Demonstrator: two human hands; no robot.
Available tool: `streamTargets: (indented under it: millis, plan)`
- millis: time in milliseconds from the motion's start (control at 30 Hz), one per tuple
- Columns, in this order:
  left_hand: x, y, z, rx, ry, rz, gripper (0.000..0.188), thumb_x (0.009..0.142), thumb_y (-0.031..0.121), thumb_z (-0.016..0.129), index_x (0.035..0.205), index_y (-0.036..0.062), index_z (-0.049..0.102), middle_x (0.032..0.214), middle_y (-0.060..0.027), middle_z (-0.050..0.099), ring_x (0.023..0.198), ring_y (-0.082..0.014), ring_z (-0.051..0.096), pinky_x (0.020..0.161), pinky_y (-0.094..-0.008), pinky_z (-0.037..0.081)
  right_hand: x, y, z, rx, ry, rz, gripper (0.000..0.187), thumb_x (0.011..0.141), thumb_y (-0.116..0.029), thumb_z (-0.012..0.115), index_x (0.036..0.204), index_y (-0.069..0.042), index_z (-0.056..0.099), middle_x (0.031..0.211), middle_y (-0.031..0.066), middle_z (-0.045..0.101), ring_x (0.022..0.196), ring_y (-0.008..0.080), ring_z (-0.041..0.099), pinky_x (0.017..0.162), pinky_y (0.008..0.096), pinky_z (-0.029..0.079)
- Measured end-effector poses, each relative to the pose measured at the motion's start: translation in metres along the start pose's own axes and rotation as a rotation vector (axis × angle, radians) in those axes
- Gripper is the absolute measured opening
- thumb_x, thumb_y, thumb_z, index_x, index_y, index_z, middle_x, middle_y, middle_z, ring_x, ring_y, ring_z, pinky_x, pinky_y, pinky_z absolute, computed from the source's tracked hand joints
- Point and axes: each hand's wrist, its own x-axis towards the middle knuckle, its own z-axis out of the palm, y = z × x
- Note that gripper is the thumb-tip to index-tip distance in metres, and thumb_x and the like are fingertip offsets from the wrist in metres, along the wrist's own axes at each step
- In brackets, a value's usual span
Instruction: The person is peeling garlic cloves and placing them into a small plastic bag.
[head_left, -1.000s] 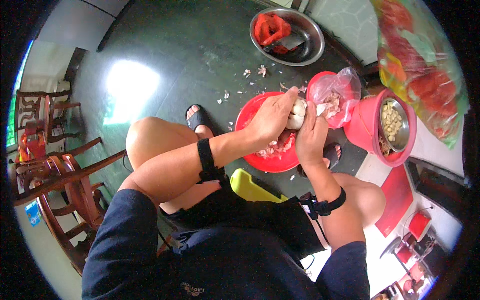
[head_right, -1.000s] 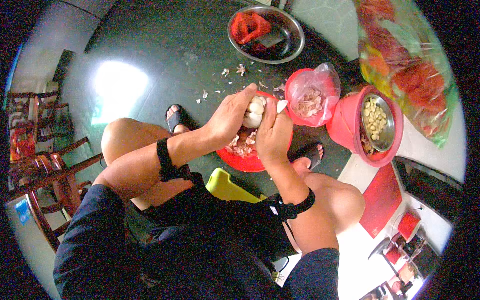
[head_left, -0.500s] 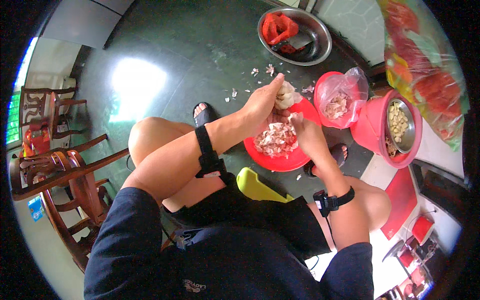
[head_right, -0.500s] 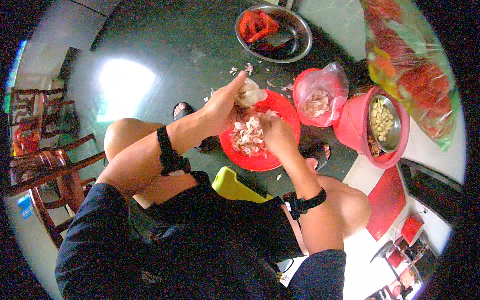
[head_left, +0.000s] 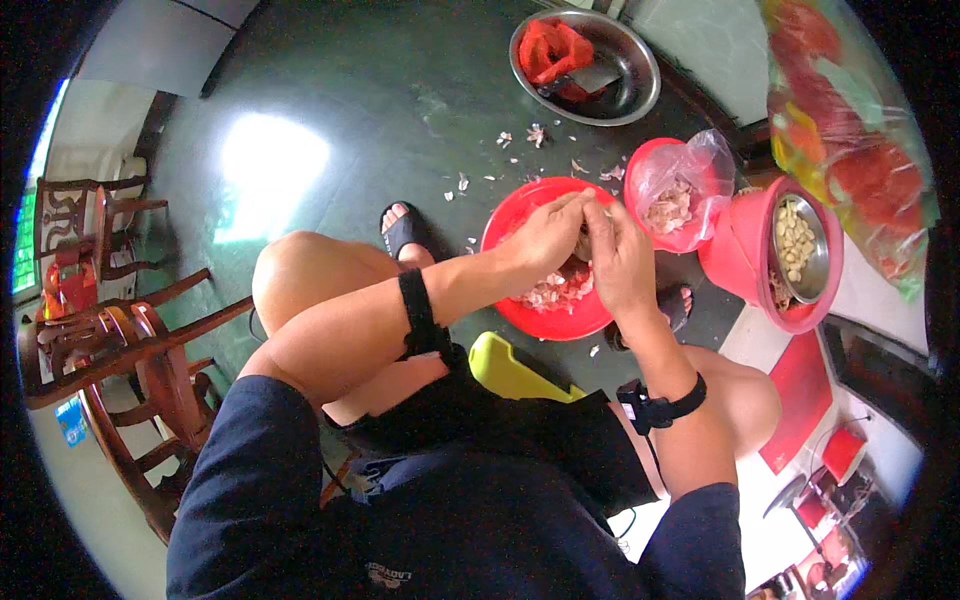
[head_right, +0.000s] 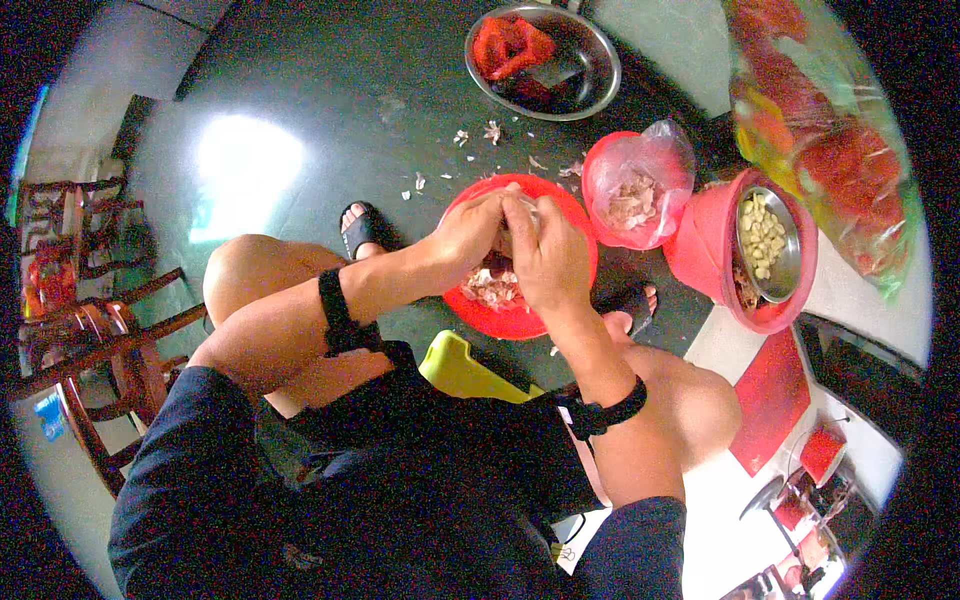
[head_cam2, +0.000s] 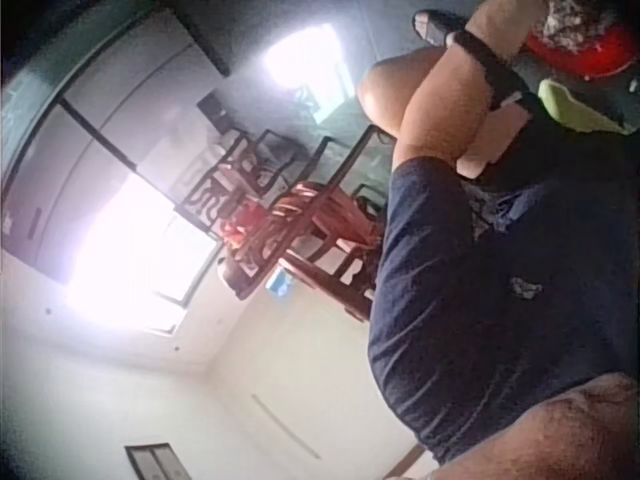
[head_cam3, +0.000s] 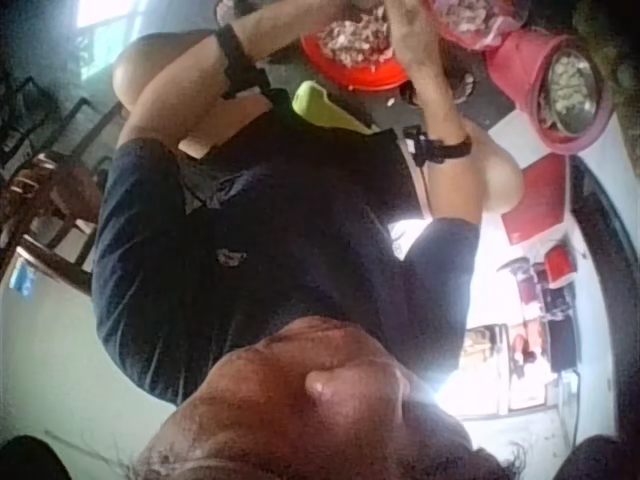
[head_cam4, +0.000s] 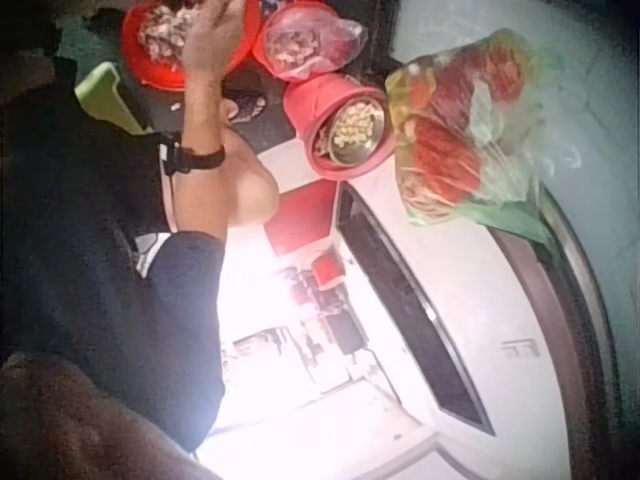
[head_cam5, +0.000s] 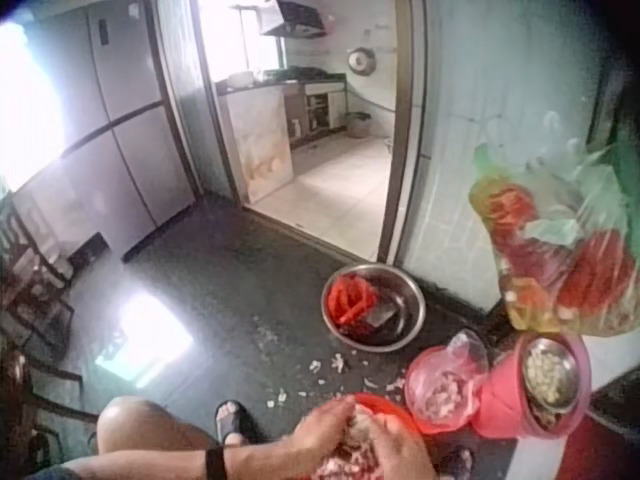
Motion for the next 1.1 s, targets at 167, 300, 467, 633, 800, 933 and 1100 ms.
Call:
streamTargets:
  millis: [167, 300, 467, 633, 800, 933, 1100]
  plan:
    - [-0.019, 0.036, 0.009, 0.029, -0.006, -0.117, 0.057, 0.111, 0.047, 0.035, 0.112, -0.0012, 0.065, 0.093, -0.0093, 0.069, 0.081, -0.0179, 0.065, 0.074, -0.0355, 0.055, 0.001, -0.008, -0.003, -0.028, 0.032, -0.081, 0.047, 0.105, -0.043, 0.050, 0.082, -0.004, 0.060, 0.067, 0.0242, 0.061, 0.066, 0.0479, 0.063, 0.056, 0.0542, 0.045]
    - [-0.020, 0.031, 0.012, -0.016, -0.053, 0.089, 0.052, 0.110, 0.047, 0.040, 0.105, 0.0042, 0.070, 0.090, -0.0047, 0.070, 0.079, -0.0135, 0.064, 0.072, -0.0317, 0.054, 0.004, -0.010, -0.001, 0.248, 0.063, -0.087, 0.042, 0.108, -0.036, 0.047, 0.093, -0.001, 0.066, 0.074, 0.0206, 0.067, 0.069, 0.0363, 0.067, 0.062, 0.0448, 0.051]
    - [-0.014, 0.034, 0.005, -0.196, -0.123, 0.063, 0.053, 0.110, 0.049, 0.041, 0.104, 0.0048, 0.070, 0.087, -0.0017, 0.069, 0.073, -0.0112, 0.062, 0.065, -0.0288, 0.052, 0.003, -0.019, -0.004, 0.438, 0.096, -0.062, 0.043, 0.113, -0.028, 0.040, 0.105, 0.003, 0.068, 0.092, 0.0099, 0.071, 0.085, 0.0161, 0.065, 0.075, 0.0329, 0.053]
    - [-0.007, 0.041, 0.005, -0.115, -0.178, 0.148, 0.057, 0.111, 0.047, 0.038, 0.128, -0.0003, 0.065, 0.105, -0.0063, 0.070, 0.087, -0.0124, 0.063, 0.079, -0.0300, 0.054, 0.003, -0.031, -0.014, 0.541, 0.060, -0.014, 0.043, 0.112, -0.030, 0.042, 0.104, 0.003, 0.068, 0.092, 0.0102, 0.071, 0.086, 0.0164, 0.066, 0.074, 0.0328, 0.052]
    - [-0.014, 0.042, 0.002, 0.117, -0.294, 0.311, 0.057, 0.113, 0.042, 0.033, 0.133, -0.0040, 0.059, 0.097, -0.0053, 0.065, 0.084, -0.0131, 0.058, 0.078, -0.0312, 0.052, 0.001, -0.023, -0.016, 0.469, 0.016, 0.021, 0.040, 0.110, -0.028, 0.044, 0.106, 0.004, 0.067, 0.091, 0.0110, 0.071, 0.082, 0.0176, 0.066, 0.071, 0.0341, 0.051]
    - [-0.020, 0.052, 0.005, 0.098, -0.302, 0.317, 0.058, 0.113, 0.044, 0.031, 0.147, 0.0022, 0.052, 0.092, -0.0015, 0.067, 0.073, -0.0054, 0.055, 0.064, -0.0235, 0.049, -0.003, -0.023, -0.011, 0.635, 0.046, 0.101, 0.038, 0.109, -0.027, 0.045, 0.103, 0.004, 0.067, 0.086, 0.0092, 0.070, 0.076, 0.0194, 0.066, 0.070, 0.0349, 0.051]
    - [-0.032, 0.071, -0.012, -0.354, -0.545, -0.139, 0.062, 0.110, 0.055, 0.030, 0.153, 0.0144, 0.048, 0.063, -0.0001, 0.058, 0.041, -0.0066, 0.039, 0.038, -0.0233, 0.031, -0.011, -0.021, -0.022, 1.260, -0.144, 0.449, 0.022, 0.108, -0.029, 0.051, 0.107, -0.011, 0.064, 0.088, 0.0016, 0.063, 0.056, 0.0047, 0.049, 0.040, 0.0194, 0.029]
